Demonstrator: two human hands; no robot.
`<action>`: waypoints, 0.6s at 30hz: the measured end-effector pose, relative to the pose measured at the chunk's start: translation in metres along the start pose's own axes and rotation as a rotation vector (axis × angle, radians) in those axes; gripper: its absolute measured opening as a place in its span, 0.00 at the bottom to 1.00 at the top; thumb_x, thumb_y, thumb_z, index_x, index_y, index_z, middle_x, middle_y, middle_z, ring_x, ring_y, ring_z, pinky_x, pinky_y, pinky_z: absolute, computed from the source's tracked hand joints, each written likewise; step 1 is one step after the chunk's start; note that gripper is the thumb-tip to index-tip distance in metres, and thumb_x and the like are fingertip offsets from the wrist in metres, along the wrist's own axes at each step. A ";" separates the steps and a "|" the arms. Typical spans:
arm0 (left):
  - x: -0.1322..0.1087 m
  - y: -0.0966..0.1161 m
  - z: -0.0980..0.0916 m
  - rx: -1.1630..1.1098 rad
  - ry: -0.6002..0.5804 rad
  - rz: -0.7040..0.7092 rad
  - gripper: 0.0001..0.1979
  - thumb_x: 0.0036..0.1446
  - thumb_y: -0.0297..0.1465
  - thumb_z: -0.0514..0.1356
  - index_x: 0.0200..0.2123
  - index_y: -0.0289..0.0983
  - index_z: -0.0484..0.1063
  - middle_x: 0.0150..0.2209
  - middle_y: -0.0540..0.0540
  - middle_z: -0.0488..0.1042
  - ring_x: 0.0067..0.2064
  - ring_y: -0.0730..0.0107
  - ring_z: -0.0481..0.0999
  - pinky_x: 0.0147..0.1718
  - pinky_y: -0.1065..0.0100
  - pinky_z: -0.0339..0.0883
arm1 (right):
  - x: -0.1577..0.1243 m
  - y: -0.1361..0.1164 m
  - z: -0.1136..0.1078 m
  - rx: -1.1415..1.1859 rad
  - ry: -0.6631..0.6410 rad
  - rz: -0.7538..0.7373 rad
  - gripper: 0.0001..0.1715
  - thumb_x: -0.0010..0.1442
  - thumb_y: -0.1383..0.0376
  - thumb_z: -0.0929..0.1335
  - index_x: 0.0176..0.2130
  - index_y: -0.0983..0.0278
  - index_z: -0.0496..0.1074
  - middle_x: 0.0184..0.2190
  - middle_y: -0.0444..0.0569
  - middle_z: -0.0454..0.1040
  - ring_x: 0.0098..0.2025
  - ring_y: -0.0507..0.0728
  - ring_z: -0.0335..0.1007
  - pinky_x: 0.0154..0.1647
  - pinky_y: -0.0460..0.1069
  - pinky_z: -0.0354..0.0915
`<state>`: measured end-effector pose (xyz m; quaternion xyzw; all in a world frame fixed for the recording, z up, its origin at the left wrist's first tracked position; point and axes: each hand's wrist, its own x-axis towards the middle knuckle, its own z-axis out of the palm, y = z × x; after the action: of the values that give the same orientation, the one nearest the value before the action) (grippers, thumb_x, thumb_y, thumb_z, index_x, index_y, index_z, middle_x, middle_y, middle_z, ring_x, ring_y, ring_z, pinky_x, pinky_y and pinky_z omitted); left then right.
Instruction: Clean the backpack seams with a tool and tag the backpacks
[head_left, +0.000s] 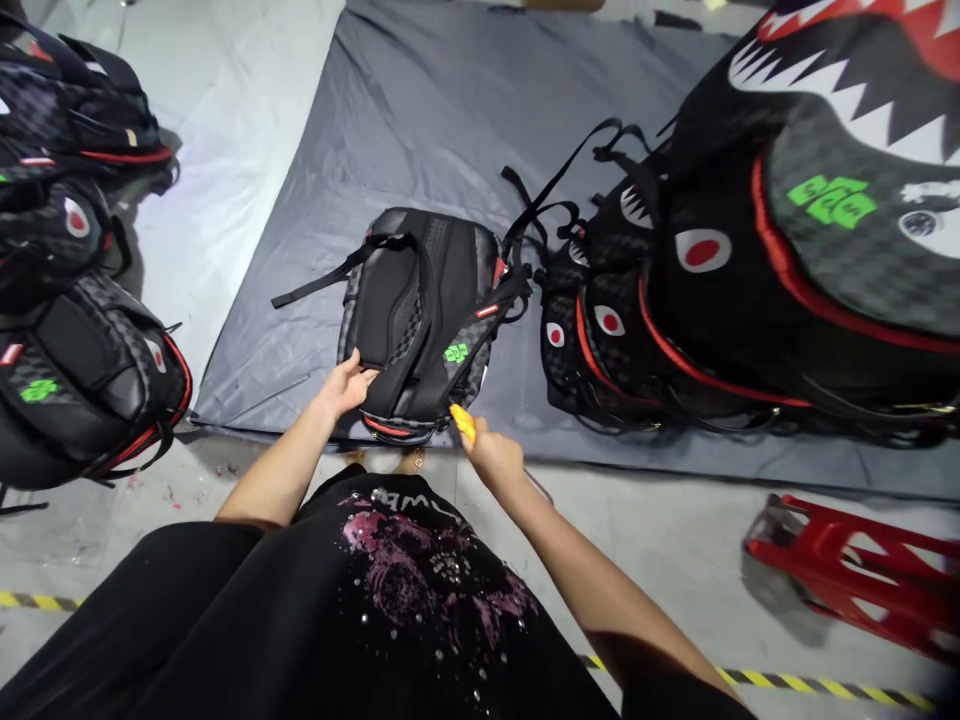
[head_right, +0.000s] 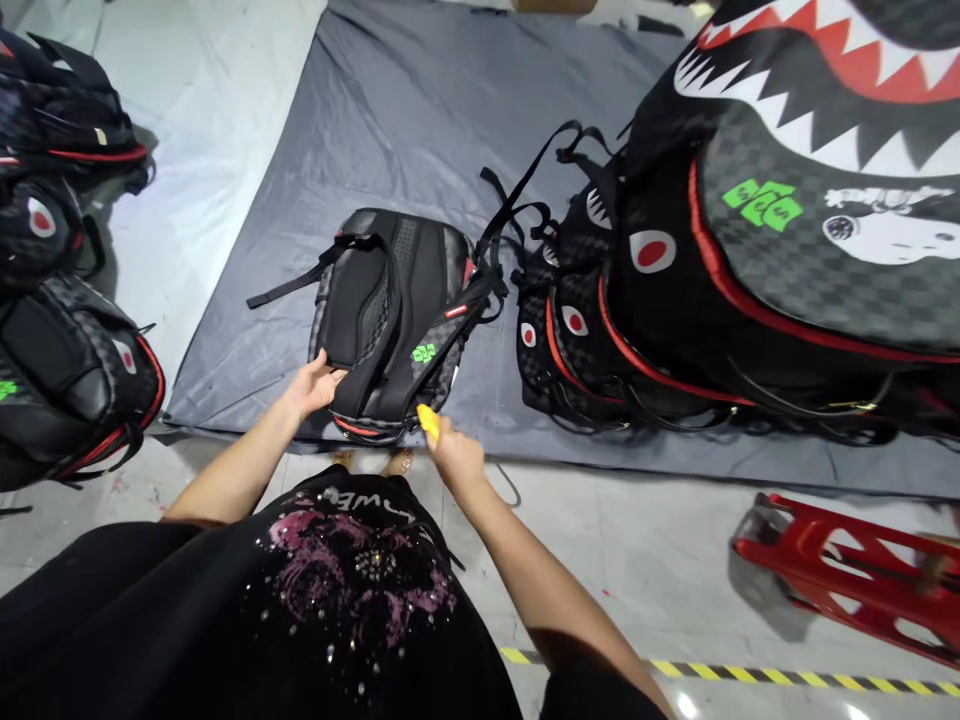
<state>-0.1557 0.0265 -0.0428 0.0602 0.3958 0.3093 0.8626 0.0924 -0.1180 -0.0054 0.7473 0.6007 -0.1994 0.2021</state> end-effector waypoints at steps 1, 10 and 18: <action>0.000 0.001 -0.003 0.002 -0.041 -0.010 0.29 0.68 0.45 0.42 0.57 0.27 0.65 0.42 0.33 0.80 0.47 0.57 0.80 0.55 0.54 0.68 | -0.003 0.002 0.005 0.016 0.015 0.084 0.22 0.70 0.54 0.57 0.51 0.68 0.63 0.36 0.59 0.80 0.39 0.62 0.79 0.34 0.49 0.64; 0.005 0.004 0.005 -0.012 -0.274 -0.004 0.41 0.64 0.55 0.35 0.60 0.28 0.64 0.45 0.31 0.79 0.52 0.52 0.78 0.55 0.51 0.67 | 0.009 -0.004 0.008 0.150 0.038 0.216 0.25 0.70 0.53 0.57 0.52 0.69 0.66 0.36 0.60 0.79 0.38 0.61 0.78 0.35 0.49 0.63; 0.015 0.004 0.009 -0.097 -0.255 -0.125 0.55 0.56 0.64 0.33 0.55 0.18 0.65 0.41 0.25 0.79 0.49 0.45 0.79 0.53 0.48 0.68 | -0.009 -0.003 -0.006 0.252 -0.013 0.336 0.28 0.70 0.50 0.56 0.55 0.67 0.66 0.38 0.58 0.79 0.41 0.59 0.77 0.37 0.48 0.62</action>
<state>-0.1438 0.0401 -0.0447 0.0325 0.2707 0.2633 0.9254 0.0878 -0.1213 0.0044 0.8550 0.4366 -0.2416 0.1412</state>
